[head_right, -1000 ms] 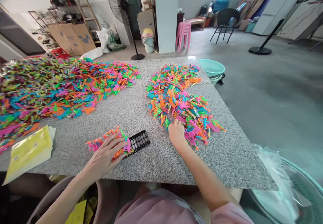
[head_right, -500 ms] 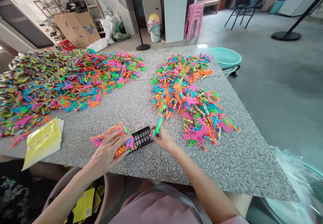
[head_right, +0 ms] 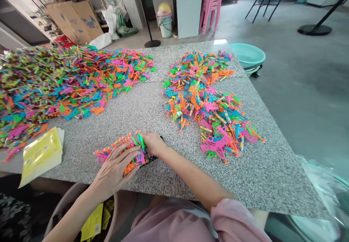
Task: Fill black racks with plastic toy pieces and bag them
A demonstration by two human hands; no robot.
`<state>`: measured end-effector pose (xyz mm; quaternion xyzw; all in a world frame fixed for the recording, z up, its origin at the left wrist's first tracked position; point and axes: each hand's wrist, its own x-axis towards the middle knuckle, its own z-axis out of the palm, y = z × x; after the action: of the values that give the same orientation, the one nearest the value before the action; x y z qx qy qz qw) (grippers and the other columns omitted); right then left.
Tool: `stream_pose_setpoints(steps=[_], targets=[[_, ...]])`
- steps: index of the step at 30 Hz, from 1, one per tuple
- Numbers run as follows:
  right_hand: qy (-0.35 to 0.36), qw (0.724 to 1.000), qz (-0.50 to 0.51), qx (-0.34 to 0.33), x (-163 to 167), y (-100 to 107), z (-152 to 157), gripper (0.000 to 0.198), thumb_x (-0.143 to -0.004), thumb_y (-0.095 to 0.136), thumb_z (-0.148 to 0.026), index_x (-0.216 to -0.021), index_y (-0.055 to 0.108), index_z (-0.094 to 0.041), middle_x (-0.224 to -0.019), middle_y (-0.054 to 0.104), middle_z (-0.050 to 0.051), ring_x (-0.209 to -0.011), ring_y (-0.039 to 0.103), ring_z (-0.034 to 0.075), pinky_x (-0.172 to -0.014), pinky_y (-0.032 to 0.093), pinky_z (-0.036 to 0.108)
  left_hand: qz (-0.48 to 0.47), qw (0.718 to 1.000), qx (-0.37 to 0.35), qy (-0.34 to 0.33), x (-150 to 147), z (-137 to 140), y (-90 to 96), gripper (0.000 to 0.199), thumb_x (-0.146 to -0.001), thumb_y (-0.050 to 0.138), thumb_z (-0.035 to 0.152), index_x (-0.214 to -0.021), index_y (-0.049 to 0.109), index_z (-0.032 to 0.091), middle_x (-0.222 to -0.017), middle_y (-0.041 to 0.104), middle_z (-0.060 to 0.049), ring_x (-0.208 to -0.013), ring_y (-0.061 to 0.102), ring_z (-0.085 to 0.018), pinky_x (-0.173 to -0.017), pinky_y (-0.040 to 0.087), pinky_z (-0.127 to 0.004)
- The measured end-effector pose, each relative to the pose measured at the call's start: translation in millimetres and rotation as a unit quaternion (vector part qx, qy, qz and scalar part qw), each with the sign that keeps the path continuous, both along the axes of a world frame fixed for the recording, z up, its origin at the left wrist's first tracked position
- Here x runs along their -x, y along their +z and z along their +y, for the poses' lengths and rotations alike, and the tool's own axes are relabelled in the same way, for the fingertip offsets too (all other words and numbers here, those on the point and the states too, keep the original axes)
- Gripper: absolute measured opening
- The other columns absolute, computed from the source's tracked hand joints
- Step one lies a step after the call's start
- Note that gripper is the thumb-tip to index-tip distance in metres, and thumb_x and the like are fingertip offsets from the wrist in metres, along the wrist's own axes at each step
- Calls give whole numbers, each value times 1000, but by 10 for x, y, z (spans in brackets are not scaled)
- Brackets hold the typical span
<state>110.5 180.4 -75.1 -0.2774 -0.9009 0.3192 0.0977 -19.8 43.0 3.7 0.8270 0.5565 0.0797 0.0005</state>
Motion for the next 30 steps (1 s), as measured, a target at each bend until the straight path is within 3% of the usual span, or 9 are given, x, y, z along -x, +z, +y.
stream_pose_setpoints(steps=[5, 9, 12, 14, 16, 21, 24, 26, 30], targets=[[40, 998, -53, -15, 130, 143, -2, 29, -87, 52, -14, -114, 63, -17, -92, 72, 9, -86, 68, 23, -72, 48, 28, 40, 998, -14, -47, 37, 44, 5, 35, -94, 48, 24, -128, 54, 20, -145, 51, -6, -139, 36, -28, -113, 33, -51], [25, 999, 19, -30, -49, 62, -16, 33, -82, 58, -9, -114, 63, -19, -103, 71, 7, -100, 65, 20, -84, 49, 28, 47, 998, 8, -46, 69, 82, -6, 38, -91, 52, 30, -129, 53, 21, -139, 56, -7, -136, 40, -30, -108, 40, -51], [-120, 986, 62, -97, -509, -57, -12, 43, -83, 60, -12, -126, 57, -18, -130, 60, 12, -123, 53, 22, -102, 44, 36, 28, 999, 4, -46, 76, 89, -40, 40, -90, 54, 29, -129, 53, 20, -134, 59, -8, -134, 42, -30, -108, 41, -51], [-233, 963, -3, -135, -838, -126, -76, 42, -89, 53, -13, -131, 53, -16, -142, 49, 16, -132, 44, 27, -105, 41, 44, 15, 999, 0, -44, 77, 89, -64, 39, -90, 54, 29, -128, 53, 21, -132, 61, -8, -135, 42, -30, -109, 41, -52], [-251, 951, -87, -157, -1060, -158, -223, 43, -91, 46, -11, -133, 52, -13, -146, 43, 20, -133, 43, 30, -101, 45, 45, 3, 999, -6, -40, 78, 89, -79, 39, -90, 54, 30, -128, 54, 22, -130, 62, -8, -134, 43, -30, -109, 41, -52], [-150, 955, -169, -194, -1106, 11, -446, 52, -82, 52, -2, -131, 52, -16, -138, 50, 18, -113, 57, 25, -83, 55, 32, -8, 999, -9, -43, 76, 91, -73, 36, -90, 53, 30, -125, 57, 21, -131, 61, -9, -135, 43, -31, -108, 43, -52], [-92, 947, -172, -256, -1015, 175, -90, 41, -84, 51, -1, -121, 57, -16, -140, 48, 17, -109, 57, 23, -84, 53, 32, -1, 999, -3, -50, 63, 93, -49, 33, -90, 52, 28, -122, 58, 19, -129, 62, -10, -135, 43, -31, -109, 42, -53], [8, 943, -177, -281, -966, 236, 253, 29, -89, 46, -3, -111, 61, -14, -130, 56, 16, -109, 57, 22, -86, 50, 32, 2, 999, 0, -46, 51, 95, -35, 33, -90, 53, 27, -121, 58, 19, -129, 62, -10, -136, 41, -31, -110, 40, -54], [140, 940, -192, -245, -1003, 244, 688, 25, -92, 42, -2, -96, 64, -13, -102, 67, 11, -104, 59, 19, -88, 45, 29, -3, 999, 9, -34, 32, 90, -28, 34, -90, 54, 26, -123, 57, 19, -131, 61, -9, -137, 41, -30, -112, 39, -53]])
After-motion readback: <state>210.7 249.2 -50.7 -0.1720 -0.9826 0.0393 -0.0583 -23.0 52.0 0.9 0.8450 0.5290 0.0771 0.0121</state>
